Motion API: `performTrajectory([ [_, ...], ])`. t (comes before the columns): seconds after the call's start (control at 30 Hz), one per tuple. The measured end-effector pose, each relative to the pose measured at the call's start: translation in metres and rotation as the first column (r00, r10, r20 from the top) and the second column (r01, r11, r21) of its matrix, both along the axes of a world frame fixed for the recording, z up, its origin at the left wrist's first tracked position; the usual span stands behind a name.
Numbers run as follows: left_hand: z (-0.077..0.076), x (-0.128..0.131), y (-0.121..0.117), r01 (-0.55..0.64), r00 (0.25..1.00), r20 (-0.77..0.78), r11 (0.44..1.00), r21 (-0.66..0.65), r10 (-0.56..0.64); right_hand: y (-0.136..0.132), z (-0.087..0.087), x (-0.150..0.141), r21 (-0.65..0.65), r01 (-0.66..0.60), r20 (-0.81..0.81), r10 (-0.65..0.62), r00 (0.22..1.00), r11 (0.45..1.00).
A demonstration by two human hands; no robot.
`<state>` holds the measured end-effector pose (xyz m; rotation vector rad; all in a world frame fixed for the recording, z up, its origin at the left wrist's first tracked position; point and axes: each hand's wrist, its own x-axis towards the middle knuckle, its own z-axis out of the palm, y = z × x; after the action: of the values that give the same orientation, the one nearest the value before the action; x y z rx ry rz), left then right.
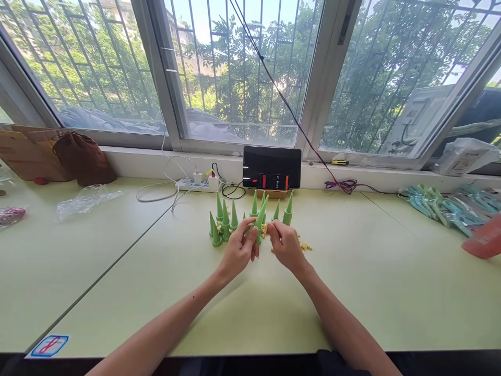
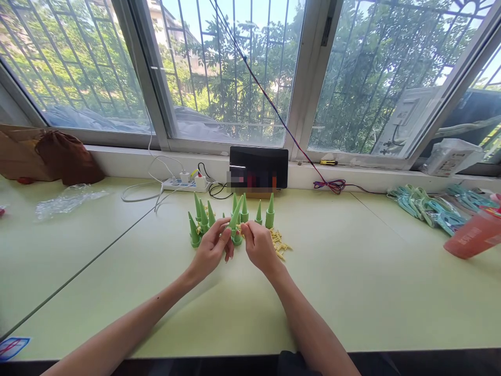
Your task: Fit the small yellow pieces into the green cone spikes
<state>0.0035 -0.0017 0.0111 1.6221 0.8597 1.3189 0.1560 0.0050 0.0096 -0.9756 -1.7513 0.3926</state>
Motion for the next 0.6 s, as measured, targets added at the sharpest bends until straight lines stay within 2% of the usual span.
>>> performTrajectory([
  [0.27,0.001,-0.0002,-0.0019,-0.047,0.999,0.021,0.999,-0.016,0.047,-0.0044,0.005,-0.0027,0.001,-0.024,-0.113,0.024,0.993,1.0],
  [0.6,0.005,0.0011,-0.0023,-0.019,0.995,0.096,0.998,-0.062,0.025,-0.0037,0.003,-0.0019,0.1,-0.02,-0.084,0.029,0.996,0.995],
])
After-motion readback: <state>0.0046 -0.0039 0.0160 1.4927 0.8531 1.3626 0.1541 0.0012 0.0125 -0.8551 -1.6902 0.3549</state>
